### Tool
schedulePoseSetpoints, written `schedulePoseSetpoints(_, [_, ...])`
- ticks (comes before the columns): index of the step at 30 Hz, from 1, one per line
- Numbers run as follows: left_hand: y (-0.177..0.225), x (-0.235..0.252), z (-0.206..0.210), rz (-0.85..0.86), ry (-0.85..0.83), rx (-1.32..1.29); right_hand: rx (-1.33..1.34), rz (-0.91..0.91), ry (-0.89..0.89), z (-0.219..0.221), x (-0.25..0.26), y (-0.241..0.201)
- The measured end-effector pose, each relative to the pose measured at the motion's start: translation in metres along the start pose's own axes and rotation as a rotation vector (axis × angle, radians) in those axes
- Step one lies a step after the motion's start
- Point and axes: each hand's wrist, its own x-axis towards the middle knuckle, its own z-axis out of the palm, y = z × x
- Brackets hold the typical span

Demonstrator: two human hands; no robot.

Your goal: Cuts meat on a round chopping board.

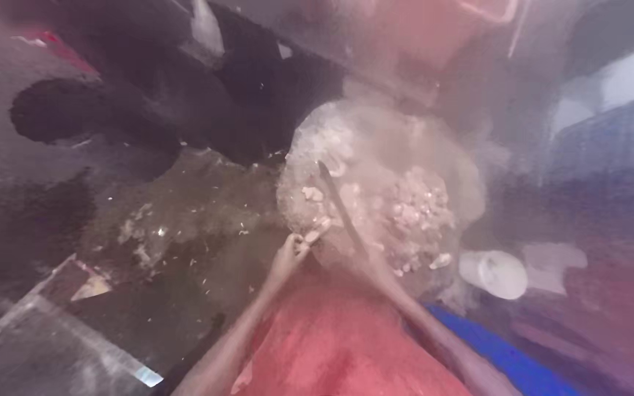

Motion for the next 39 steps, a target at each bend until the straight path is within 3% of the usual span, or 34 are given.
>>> schedulePoseSetpoints(3, [-0.002, -0.006, 0.007, -0.01, 0.037, -0.01, 0.049, -0.086, -0.021, 0.004, -0.012, -0.018])
schedulePoseSetpoints(7, [0.004, -0.004, 0.006, -0.039, 0.035, 0.032, -0.16, 0.068, -0.236, 0.018, 0.02, 0.03])
schedulePoseSetpoints(15, [-0.004, -0.002, 0.006, -0.056, 0.013, -0.165, -0.02, -0.048, -0.112, 0.012, -0.012, -0.018])
schedulePoseSetpoints(19, [0.006, 0.0, 0.004, -0.056, 0.014, -0.131, -0.097, -0.057, -0.304, 0.028, 0.011, 0.037])
schedulePoseSetpoints(24, [0.023, -0.002, -0.011, 0.101, -0.045, -0.305, -0.158, 0.049, -0.117, 0.024, 0.006, 0.045])
schedulePoseSetpoints(27, [0.039, -0.004, -0.02, 0.081, -0.022, -0.369, -0.05, 0.037, -0.077, 0.021, 0.004, 0.014])
schedulePoseSetpoints(31, [0.036, -0.009, -0.019, 0.166, 0.079, -0.271, 0.19, -0.015, -0.265, 0.048, 0.04, 0.019])
schedulePoseSetpoints(35, [0.044, -0.005, -0.006, 0.26, -0.147, -0.041, 0.427, 0.113, -0.353, 0.058, 0.048, 0.025])
schedulePoseSetpoints(37, [0.055, 0.001, 0.012, 0.293, -0.277, 0.042, 0.668, 0.272, -0.273, 0.059, 0.031, 0.032])
schedulePoseSetpoints(39, [0.073, 0.02, 0.025, 0.377, -0.41, 0.11, 0.716, 0.325, -0.107, 0.05, 0.021, 0.045])
